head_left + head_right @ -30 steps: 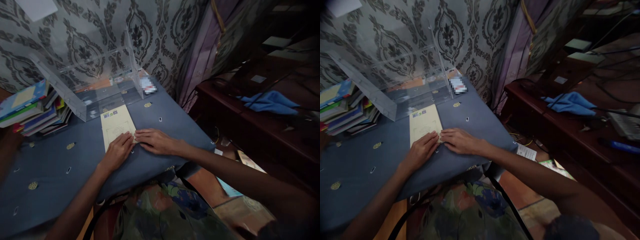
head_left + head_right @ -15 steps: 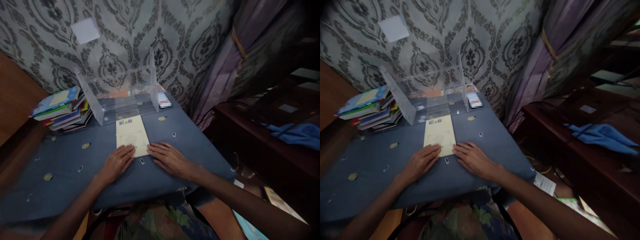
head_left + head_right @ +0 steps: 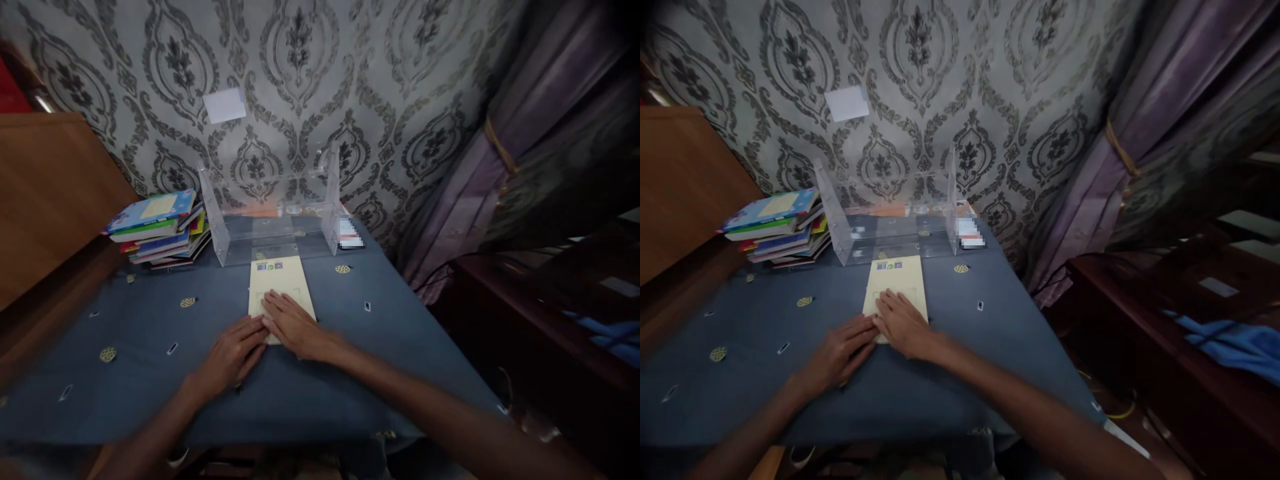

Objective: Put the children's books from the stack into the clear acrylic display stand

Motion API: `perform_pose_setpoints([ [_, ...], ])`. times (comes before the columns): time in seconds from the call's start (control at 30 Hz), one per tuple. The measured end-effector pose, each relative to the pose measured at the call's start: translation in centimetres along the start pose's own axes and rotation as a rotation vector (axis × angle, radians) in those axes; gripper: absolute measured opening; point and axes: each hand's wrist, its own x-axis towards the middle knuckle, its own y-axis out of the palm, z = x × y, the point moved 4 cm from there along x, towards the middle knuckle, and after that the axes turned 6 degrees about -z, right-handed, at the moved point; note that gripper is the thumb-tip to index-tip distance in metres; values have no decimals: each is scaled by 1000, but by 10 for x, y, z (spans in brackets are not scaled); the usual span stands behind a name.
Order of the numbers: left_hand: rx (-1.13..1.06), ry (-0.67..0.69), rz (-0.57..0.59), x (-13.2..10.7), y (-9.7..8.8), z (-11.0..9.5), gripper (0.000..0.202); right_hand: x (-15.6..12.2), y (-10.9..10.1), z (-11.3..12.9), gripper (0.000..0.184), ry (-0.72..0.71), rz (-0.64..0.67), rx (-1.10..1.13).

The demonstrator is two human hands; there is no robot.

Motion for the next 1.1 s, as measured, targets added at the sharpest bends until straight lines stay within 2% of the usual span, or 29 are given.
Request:
perform_pose_setpoints([
  [0.1,6,-1,-11,-2,1,1,33,42,11,-23,52,46,20,-64],
  [0.2,4,11,-46,-5,4,2,35,62,9,-54,54,153,-2,-149],
  [0.33,17,-17,-42,-10,9,4,36,52,-2,-85,52,256,-53,-187],
  [0.43,61,-65,-36,-12,9,3,33,31,-3,-91,57,271,-69,-177],
  [0.6,108,-99,79,-15,7,-2,44,-6,1,-71,63,177,-67,-136],
  [0.73,125,-85,162,-29,5,-17,55,-37,-3,-46,65,133,-49,-107],
  [0.93,165,-41,166,-62,-1,-58,73,-104,-11,2,71,75,-39,-75],
  [1.03,211,4,137,-73,-5,-73,69,-132,-13,20,80,68,5,-55],
  [1.1,216,3,107,-75,-7,-76,63,-140,-15,25,78,89,28,-41],
])
